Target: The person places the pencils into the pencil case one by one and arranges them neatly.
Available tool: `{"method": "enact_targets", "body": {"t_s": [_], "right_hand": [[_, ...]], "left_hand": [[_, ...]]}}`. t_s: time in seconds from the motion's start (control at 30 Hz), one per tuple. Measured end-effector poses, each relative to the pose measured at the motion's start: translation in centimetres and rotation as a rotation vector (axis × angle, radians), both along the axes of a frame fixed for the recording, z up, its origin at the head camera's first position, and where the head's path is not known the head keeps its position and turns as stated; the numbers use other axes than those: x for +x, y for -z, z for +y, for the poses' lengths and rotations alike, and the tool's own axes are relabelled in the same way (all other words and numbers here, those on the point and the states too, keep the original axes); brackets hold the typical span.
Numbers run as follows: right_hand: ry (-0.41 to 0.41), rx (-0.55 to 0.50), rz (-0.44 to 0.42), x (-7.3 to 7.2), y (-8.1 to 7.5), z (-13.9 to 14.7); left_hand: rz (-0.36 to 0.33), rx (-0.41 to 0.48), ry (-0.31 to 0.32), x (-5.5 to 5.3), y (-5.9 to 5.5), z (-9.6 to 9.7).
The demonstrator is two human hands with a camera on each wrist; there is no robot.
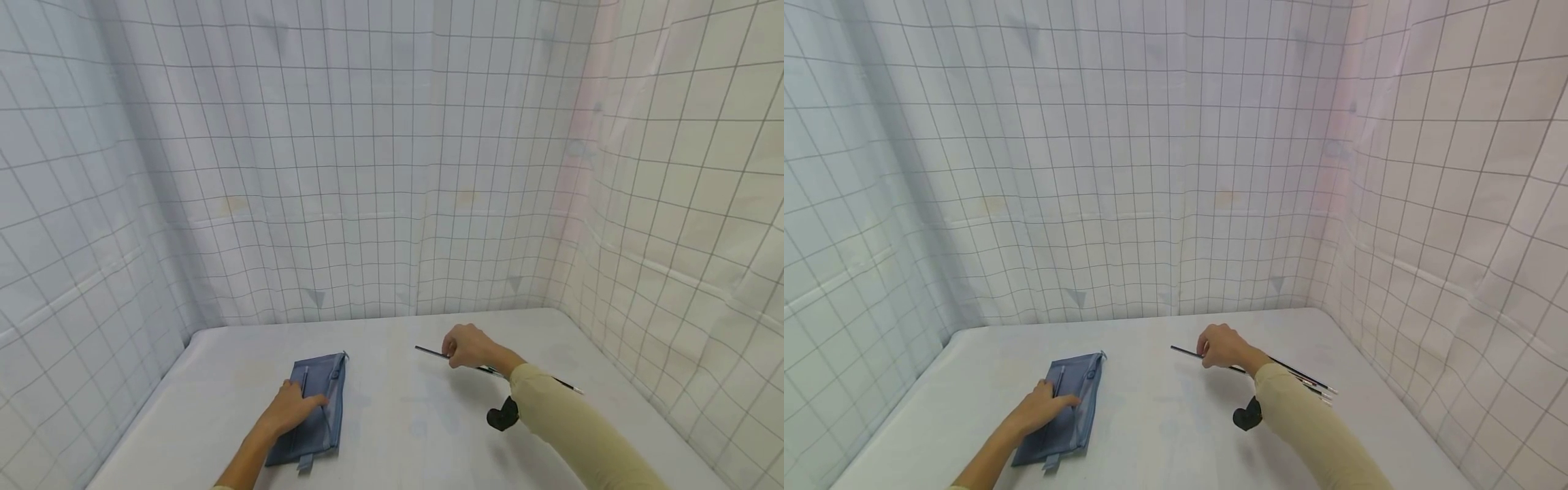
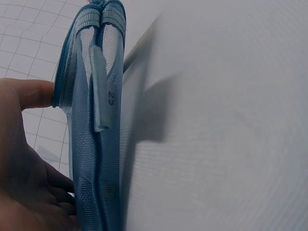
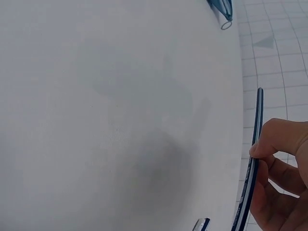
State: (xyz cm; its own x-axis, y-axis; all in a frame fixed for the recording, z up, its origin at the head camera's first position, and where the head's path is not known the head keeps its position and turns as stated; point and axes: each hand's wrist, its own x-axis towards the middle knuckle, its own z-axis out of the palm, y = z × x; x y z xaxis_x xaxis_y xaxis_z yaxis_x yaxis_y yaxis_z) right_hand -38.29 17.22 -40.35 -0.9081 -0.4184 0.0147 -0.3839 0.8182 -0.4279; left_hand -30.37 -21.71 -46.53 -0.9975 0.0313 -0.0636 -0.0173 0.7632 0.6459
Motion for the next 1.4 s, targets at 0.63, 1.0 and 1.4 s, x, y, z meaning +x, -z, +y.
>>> {"method": "enact_targets", "body": {"t_s": [0.63,1.0,1.4], "right_hand": [[-0.058,-0.018,-0.054,-0.4,0.9,-4.5],[-0.026,-0.082,-0.073,-0.2,1.3,-7.4],[0.077,-0.226,-0.158,0.3,1.7,-10.8]], "left_hand": [[0.021,-0.019,0.017,0.3,-0.4,0.2],[0.021,-0.02,0.024,0.2,-0.4,0.2],[0.0,-0.012,0.012,0.1,-0.2,0.1]]}}
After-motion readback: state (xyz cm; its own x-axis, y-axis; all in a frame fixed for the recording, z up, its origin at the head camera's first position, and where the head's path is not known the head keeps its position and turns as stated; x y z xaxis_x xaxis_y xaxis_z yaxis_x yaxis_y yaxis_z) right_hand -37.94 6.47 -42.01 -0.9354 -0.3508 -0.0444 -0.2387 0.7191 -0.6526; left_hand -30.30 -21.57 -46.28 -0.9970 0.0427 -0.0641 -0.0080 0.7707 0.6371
